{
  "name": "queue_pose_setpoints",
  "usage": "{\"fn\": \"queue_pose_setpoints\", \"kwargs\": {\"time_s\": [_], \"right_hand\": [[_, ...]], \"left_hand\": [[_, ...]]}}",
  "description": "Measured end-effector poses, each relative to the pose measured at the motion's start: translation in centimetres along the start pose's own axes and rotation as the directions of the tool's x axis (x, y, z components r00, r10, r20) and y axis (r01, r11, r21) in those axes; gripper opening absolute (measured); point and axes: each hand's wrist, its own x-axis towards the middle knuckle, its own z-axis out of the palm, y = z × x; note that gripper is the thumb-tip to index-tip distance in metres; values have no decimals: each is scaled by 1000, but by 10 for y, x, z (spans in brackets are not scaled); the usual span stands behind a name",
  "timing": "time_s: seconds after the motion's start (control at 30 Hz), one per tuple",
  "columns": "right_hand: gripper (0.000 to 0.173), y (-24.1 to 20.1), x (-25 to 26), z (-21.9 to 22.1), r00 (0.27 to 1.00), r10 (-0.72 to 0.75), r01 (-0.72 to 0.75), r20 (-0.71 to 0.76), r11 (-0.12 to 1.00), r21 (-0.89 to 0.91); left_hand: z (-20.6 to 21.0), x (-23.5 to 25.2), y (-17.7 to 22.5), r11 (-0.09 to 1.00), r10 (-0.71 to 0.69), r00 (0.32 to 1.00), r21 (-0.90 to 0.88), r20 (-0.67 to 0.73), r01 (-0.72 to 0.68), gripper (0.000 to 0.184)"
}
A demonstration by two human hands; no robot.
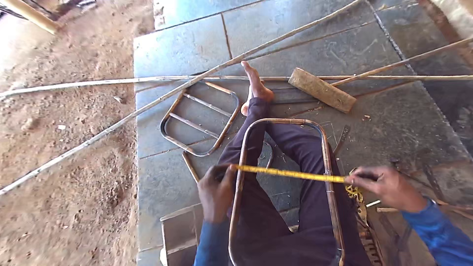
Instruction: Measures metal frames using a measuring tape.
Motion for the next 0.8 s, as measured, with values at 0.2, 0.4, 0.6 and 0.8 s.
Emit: {"fn": "queue_pose_setpoints", "kwargs": {"time_s": [0.2,0.4,0.6,0.8], "right_hand": [[13,13,92,-21,988,38,-44,-147,998,-43],[11,39,124,-12,982,156,-152,-109,988,37],[9,40,124,-3,978,177,-168,-109,982,81],[11,43,127,0,982,160,-154,-104,986,60]], "left_hand": [[73,104,-19,980,-194,974,-17,116,197,25],[100,111,-25,886,-360,925,-267,118,379,24],[99,108,-15,824,-416,905,-382,92,418,19],[97,100,-10,873,-357,933,-339,44,350,19]]}}
